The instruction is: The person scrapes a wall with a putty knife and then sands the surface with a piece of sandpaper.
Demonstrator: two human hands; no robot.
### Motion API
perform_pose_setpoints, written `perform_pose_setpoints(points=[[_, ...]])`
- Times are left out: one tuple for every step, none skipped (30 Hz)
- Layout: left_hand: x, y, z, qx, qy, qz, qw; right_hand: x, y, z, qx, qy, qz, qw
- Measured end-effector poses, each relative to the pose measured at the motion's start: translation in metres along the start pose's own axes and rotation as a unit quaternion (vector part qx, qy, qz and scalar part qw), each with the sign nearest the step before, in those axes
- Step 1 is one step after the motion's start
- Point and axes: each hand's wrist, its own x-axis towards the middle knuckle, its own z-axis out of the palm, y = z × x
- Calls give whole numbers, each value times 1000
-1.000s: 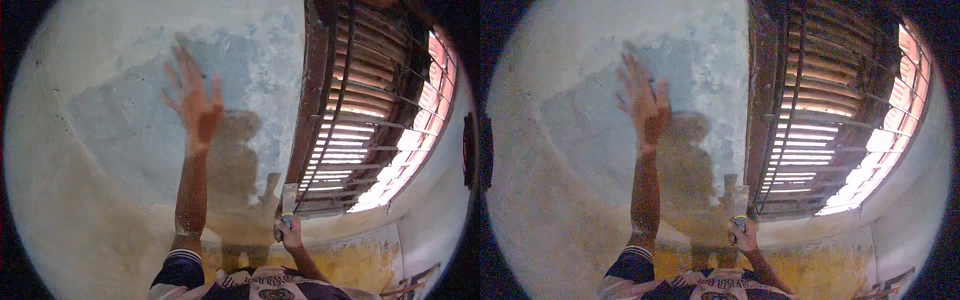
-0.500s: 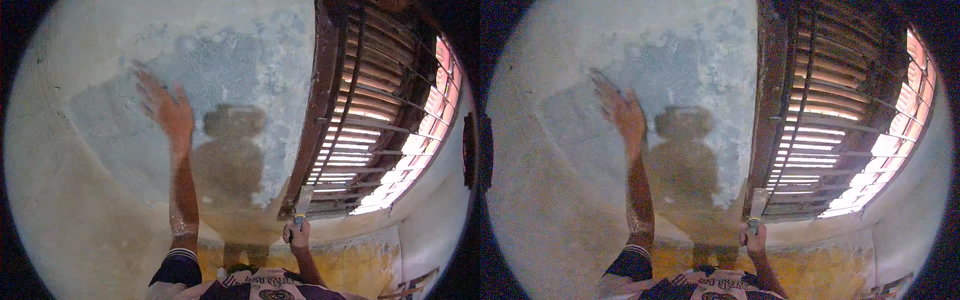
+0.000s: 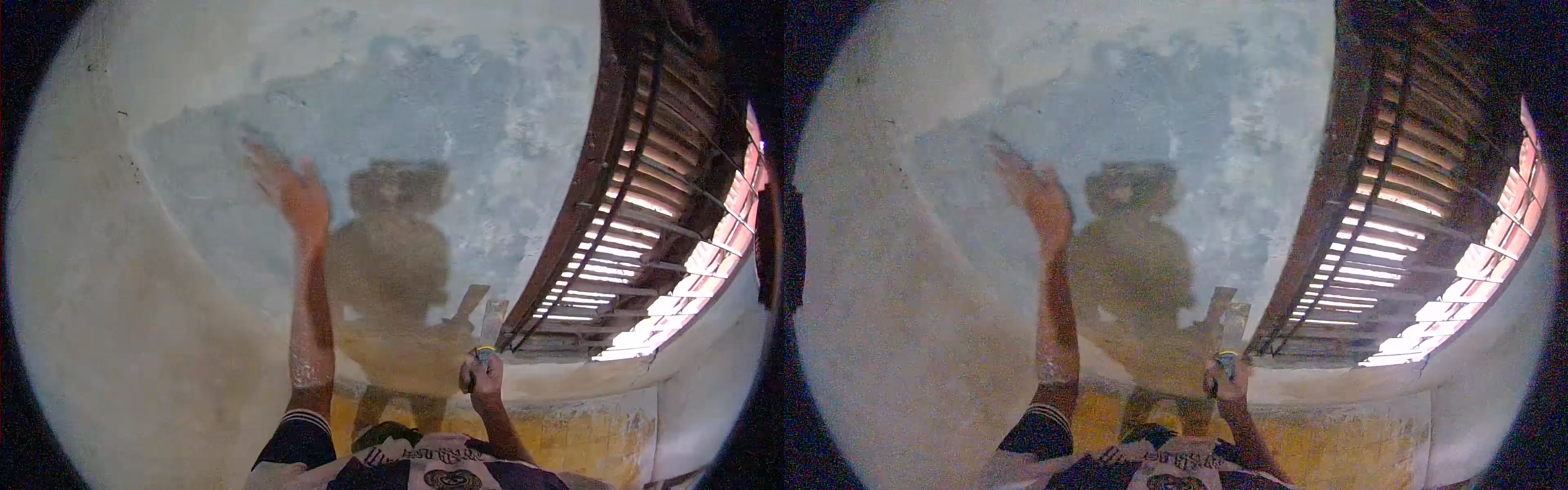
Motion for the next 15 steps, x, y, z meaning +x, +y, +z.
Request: perform_pose_setpoints(points=[[-35,22,-3,0,1,59,998,4,4,3,2,-9,15,1000],[-71,45,-7,0,2,119,993,10,8,10,33,-6,9,999],[-106,68,-10,0,3,178,984,15,11,18,63,-4,4,998],[-128,65,5,20,-7,230,973,19,14,28,92,-2,0,996],[-144,57,19,40,-17,279,959,20,15,39,96,5,-16,995],[-152,48,31,60,-25,329,942,21,14,53,100,11,-32,994],[-148,41,38,79,-29,380,921,28,12,66,104,15,-54,993],[-141,32,42,97,-36,428,898,34,12,76,81,10,-69,994],[-127,19,35,109,61,411,903,36,13,82,54,7,-79,995],[-103,10,19,33,68,309,948,36,12,85,25,5,-89,996],[-77,-3,8,-7,44,233,972,36,11,88,19,-3,-90,996],[-52,-16,-4,-47,26,154,987,35,12,94,16,-10,-90,996],[-29,-42,-7,-48,-24,103,993,33,14,101,14,-18,-88,996],[-7,-70,-7,-47,-72,52,995,30,15,112,40,4,-77,996],[-4,-82,-7,-23,-43,61,997,28,15,127,66,24,-67,995]])
